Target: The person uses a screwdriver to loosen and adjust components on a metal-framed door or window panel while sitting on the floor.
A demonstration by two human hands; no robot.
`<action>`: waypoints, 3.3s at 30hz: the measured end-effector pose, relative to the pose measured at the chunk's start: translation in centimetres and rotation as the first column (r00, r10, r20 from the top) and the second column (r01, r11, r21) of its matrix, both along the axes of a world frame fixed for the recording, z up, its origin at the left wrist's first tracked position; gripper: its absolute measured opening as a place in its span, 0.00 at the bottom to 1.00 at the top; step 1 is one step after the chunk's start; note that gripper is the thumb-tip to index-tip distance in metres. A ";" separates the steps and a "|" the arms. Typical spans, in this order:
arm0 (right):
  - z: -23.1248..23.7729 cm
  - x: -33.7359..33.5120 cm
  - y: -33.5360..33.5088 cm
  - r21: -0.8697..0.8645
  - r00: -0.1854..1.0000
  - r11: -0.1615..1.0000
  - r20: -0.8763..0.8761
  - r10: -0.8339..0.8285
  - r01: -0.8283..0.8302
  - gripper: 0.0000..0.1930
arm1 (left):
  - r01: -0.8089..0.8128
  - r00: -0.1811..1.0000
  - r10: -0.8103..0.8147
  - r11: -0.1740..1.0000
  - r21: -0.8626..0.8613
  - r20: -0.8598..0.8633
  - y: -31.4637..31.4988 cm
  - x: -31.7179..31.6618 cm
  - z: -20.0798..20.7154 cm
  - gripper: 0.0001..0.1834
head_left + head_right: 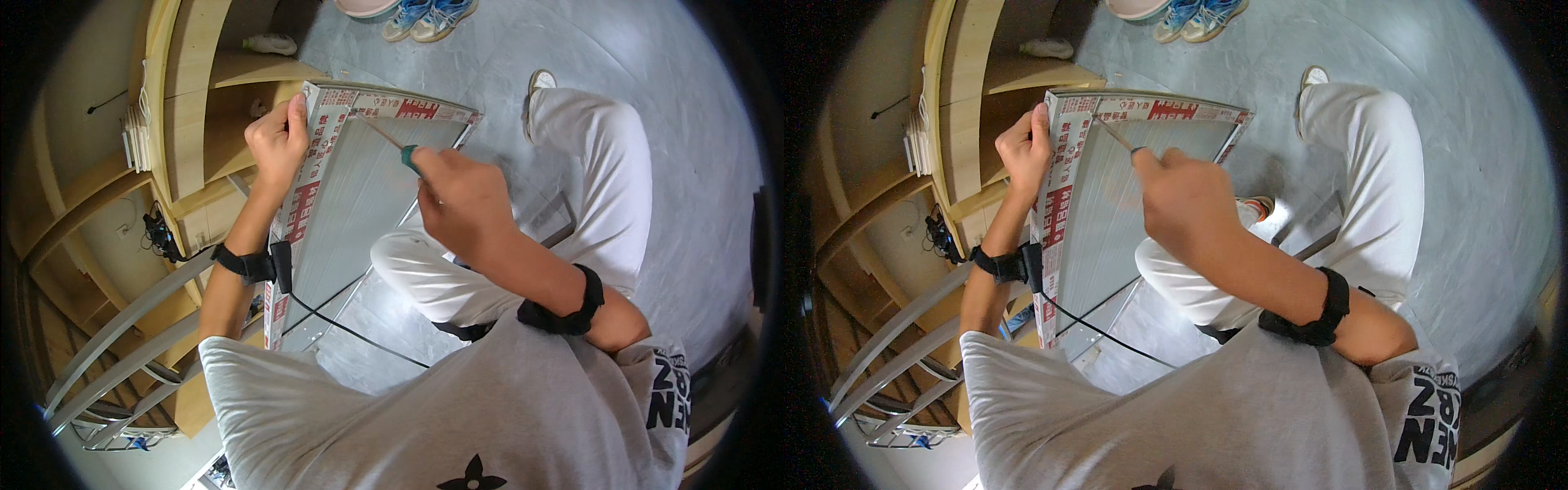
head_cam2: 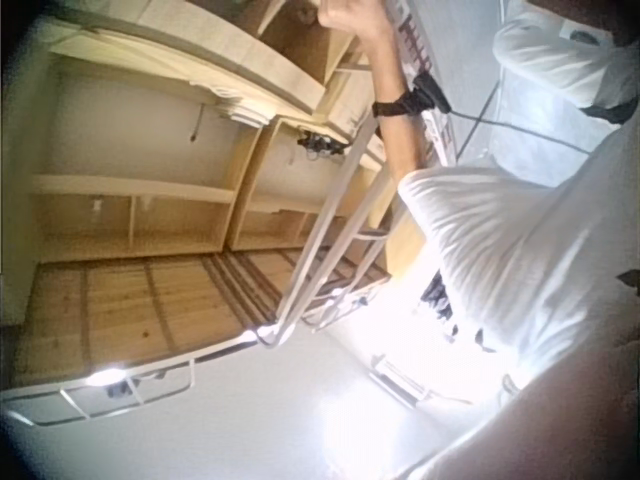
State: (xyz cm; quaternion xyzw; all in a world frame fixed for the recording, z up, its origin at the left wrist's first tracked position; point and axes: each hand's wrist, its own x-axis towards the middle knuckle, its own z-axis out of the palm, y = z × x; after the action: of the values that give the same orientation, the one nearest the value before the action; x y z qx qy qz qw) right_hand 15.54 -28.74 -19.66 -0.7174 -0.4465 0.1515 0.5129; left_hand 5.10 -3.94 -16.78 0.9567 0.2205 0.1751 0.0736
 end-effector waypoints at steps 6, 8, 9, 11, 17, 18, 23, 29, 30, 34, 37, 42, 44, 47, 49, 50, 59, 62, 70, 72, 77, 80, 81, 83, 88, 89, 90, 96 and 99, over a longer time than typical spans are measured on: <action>-1.2 1.7 -0.5 0.013 -0.550 0.997 -0.835 -0.033 -0.080 0.11 | -0.010 1.000 0.010 0.999 -0.040 -0.004 -0.3 0.3 0.0 0.15; -0.7 1.3 -0.5 -0.053 -0.465 0.983 -0.876 -0.130 -0.175 0.07 | -0.025 0.999 0.027 0.998 -0.066 0.033 -0.3 0.2 -0.1 0.15; -0.9 1.6 -0.6 -0.040 -0.352 0.990 -0.932 -0.086 -0.138 0.07 | -0.060 0.998 0.059 0.998 -0.027 -0.007 -0.1 0.0 0.0 0.15; -0.8 1.1 -0.8 -0.091 -0.090 0.991 -0.991 -0.100 -0.102 0.08 | -0.060 0.998 0.061 0.998 -0.035 0.020 0.0 -0.5 -0.1 0.15; -3.1 0.4 -1.3 0.137 0.982 0.989 0.173 -0.075 0.051 0.17 | -0.086 0.996 0.086 0.996 -0.013 0.009 0.2 -0.1 -0.5 0.15; -3.1 0.3 -1.2 0.131 0.981 0.990 0.178 -0.074 0.051 0.17 | -0.079 0.997 0.079 0.997 -0.011 0.013 0.2 -0.2 -0.4 0.15; -3.6 -0.3 -0.9 0.057 0.909 0.998 -0.417 0.025 -0.002 0.17 | -0.081 0.997 0.082 0.994 -0.073 0.010 -0.4 0.0 0.1 0.15; -0.5 0.4 -0.6 -0.004 -0.554 0.994 -0.830 -0.066 -0.112 0.11 | -0.040 0.996 0.049 0.993 -0.112 0.073 0.1 -0.1 -0.5 0.15; -0.3 0.1 -0.9 -0.015 -0.523 0.994 -0.850 -0.068 -0.105 0.12 | -0.051 0.996 0.061 0.989 -0.137 0.072 0.0 -0.2 -0.7 0.15; -2.2 0.4 -0.8 -0.082 0.698 0.996 -0.711 -0.088 0.042 0.15 | -0.090 0.994 0.094 0.993 -0.073 0.047 0.2 -0.4 -0.5 0.14; -2.3 0.3 -1.2 -0.002 0.997 0.998 -0.047 -0.057 0.057 0.18 | -0.109 0.994 0.110 0.993 -0.037 0.025 0.5 -0.5 -0.6 0.15; -2.2 -0.1 -1.1 -0.125 0.893 0.991 0.450 0.014 0.047 0.20 | -0.108 0.993 0.110 0.992 -0.066 0.029 0.2 -0.3 -0.5 0.16; -3.3 -0.4 -0.6 -0.028 0.995 1.000 0.099 -0.003 0.006 0.18 | -0.107 0.994 0.108 0.992 -0.061 0.003 0.4 -0.3 -0.5 0.16; -2.8 2.4 -0.2 0.027 0.368 0.995 -0.928 0.061 -0.099 0.15 | -0.077 0.997 0.079 0.994 -0.079 0.021 0.6 -0.1 -0.5 0.16; -1.7 2.2 0.0 0.059 -0.557 0.983 -0.829 -0.047 -0.171 0.14 | -0.090 0.995 0.095 0.989 -0.118 0.039 0.4 -0.3 -0.3 0.16; -1.4 1.7 0.0 0.063 -0.557 0.983 -0.829 -0.044 -0.172 0.14 | -0.090 0.995 0.095 0.989 -0.114 0.039 0.4 -0.4 -0.3 0.16; -2.6 -0.4 -0.7 0.115 0.959 0.990 0.260 -0.114 0.087 0.15 | -0.112 0.994 0.113 0.990 -0.083 -0.003 0.8 -0.9 -0.8 0.18; -2.0 -0.7 -1.0 0.007 0.850 0.999 0.524 -0.046 0.050 0.21 | -0.115 0.993 0.116 0.991 -0.073 0.012 0.6 -0.9 -0.8 0.19; 0.5 1.4 0.1 -0.093 0.131 0.990 -0.988 -0.079 -0.102 0.17 | -0.125 0.991 0.130 0.984 -0.125 0.036 0.1 -0.5 -0.6 0.18; 0.4 2.0 -0.1 -0.073 -0.192 0.992 -0.977 -0.092 -0.107 0.13 | -0.112 0.989 0.123 0.985 -0.134 0.076 0.2 -0.5 -0.7 0.18; -2.6 0.2 -0.9 -0.034 0.704 0.999 -0.709 -0.028 0.005 0.14 | -0.134 0.991 0.132 0.987 -0.092 -0.028 0.4 -0.1 -0.5 0.19; -2.4 -0.4 -1.0 0.014 0.965 1.000 0.259 -0.028 0.025 0.20 | -0.127 0.989 0.134 0.986 -0.110 0.059 0.3 -0.6 -0.5 0.20; -2.3 -0.8 -0.7 -0.072 0.926 0.997 0.376 0.009 0.019 0.21 | -0.126 0.989 0.133 0.986 -0.113 0.063 0.4 -0.6 -0.5 0.20; -1.9 -1.2 -0.6 -0.190 0.860 0.982 0.504 0.080 0.020 0.23 | -0.123 0.989 0.130 0.987 -0.103 0.069 0.6 -0.8 -0.7 0.20; -0.8 1.6 -0.1 0.020 -0.063 0.986 -0.998 0.010 -0.164 0.17 | -0.111 0.991 0.119 0.987 -0.116 0.064 0.4 -0.4 -0.7 0.20; -0.5 2.3 -0.2 0.046 -0.277 0.983 -0.961 -0.005 -0.178 0.17 | -0.111 0.990 0.120 0.987 -0.115 0.071 0.4 -0.2 -0.6 0.19; -0.6 2.3 -0.2 0.071 -0.331 0.981 -0.944 0.007 -0.183 0.17 | -0.116 0.989 0.125 0.987 -0.113 0.076 0.3 -0.2 -0.5 0.19; -2.0 0.6 -0.7 0.053 0.984 0.998 0.172 -0.036 0.027 0.16 | -0.147 0.988 0.151 0.983 -0.113 0.024 0.6 -0.9 -0.6 0.20; -1.7 -0.8 -0.6 -0.218 0.903 0.976 0.418 0.094 -0.001 0.18 | -0.139 0.990 0.141 0.985 -0.099 0.018 0.7 -0.8 -0.3 0.20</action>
State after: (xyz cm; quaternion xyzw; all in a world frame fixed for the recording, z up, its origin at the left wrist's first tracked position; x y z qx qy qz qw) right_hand 14.74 -29.34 -21.40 -0.7727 -0.5463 0.0504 0.3194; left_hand 4.34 -3.25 -17.05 0.9319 0.2945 0.1808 0.1108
